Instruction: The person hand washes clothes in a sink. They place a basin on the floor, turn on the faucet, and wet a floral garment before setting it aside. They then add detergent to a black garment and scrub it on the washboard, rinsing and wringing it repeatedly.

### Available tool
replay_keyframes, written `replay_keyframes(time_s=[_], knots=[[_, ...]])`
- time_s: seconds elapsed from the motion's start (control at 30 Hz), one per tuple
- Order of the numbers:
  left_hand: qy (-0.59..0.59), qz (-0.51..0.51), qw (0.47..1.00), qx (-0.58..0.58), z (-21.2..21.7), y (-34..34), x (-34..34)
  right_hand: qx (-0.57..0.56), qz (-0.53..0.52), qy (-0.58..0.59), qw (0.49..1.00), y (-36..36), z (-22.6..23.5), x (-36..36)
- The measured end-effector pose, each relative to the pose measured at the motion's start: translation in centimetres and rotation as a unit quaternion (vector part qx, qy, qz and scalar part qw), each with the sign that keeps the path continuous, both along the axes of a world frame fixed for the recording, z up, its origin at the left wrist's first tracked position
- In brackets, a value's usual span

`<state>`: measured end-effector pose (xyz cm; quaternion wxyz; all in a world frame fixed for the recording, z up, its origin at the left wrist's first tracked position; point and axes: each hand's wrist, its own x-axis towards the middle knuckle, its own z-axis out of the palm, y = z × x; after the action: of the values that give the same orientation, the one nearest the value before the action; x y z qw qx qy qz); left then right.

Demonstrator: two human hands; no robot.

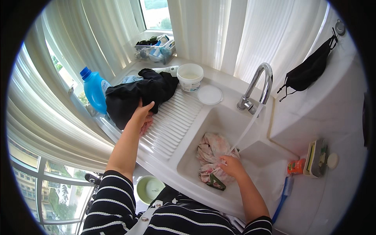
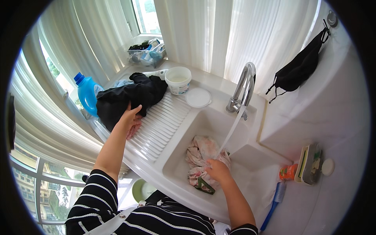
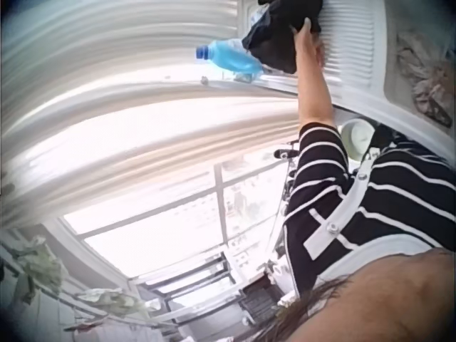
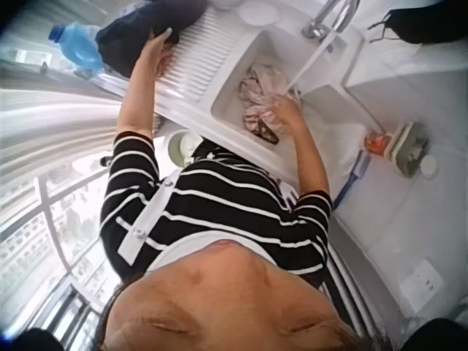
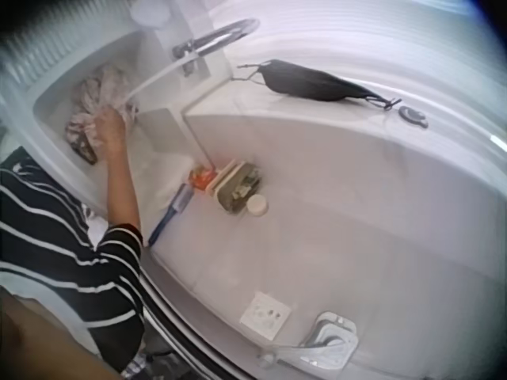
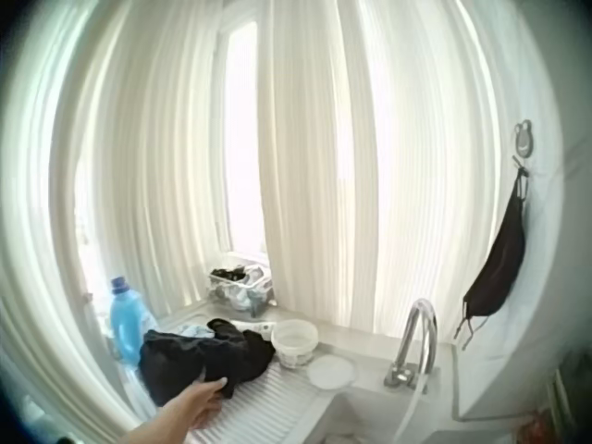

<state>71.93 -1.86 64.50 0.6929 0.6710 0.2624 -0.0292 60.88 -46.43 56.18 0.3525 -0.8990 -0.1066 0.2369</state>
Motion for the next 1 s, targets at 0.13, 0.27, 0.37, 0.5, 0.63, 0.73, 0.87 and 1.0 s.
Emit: replay_keyframes(time_s=[0.13, 0.27, 0.37, 0.5, 0.63, 0.73, 0.87, 1.0], knots=[[-0.011, -0.003, 1.0, 0.004, -0.2, 1.6, 2.7, -0.019, 0.057, -0.026, 0.998, 0.7, -0.3, -1.1], [-0.046, -0.024, 0.999, -0.014, -1.9, 4.1, 6.2, -0.038, -0.005, 0.014, 0.999, 2.3, 0.0, -1.6], [-0.074, -0.061, 0.995, -0.021, -2.9, 5.0, 8.3, -0.034, -0.066, 0.054, 0.996, 4.5, 1.2, -1.7], [-0.107, -0.081, 0.991, -0.013, -3.5, 5.7, 10.9, -0.024, -0.105, 0.065, 0.992, 7.1, 1.7, -1.0], [-0.09, -0.046, 0.994, 0.041, -1.2, 3.2, 9.0, -0.03, -0.165, 0.066, 0.984, 8.2, 0.1, -0.2], [-0.17, -0.08, 0.979, 0.075, -4.1, 1.3, 6.0, -0.192, -0.175, -0.053, 0.964, 7.4, -2.6, -0.1], [-0.17, -0.242, 0.955, 0.011, -3.9, -6.1, -2.5, -0.283, -0.178, 0.01, 0.942, 8.2, -4.2, -1.4], [-0.021, -0.481, 0.874, -0.062, -3.9, -11.7, -7.2, -0.177, -0.14, -0.041, 0.973, 9.2, -0.7, -0.2]])
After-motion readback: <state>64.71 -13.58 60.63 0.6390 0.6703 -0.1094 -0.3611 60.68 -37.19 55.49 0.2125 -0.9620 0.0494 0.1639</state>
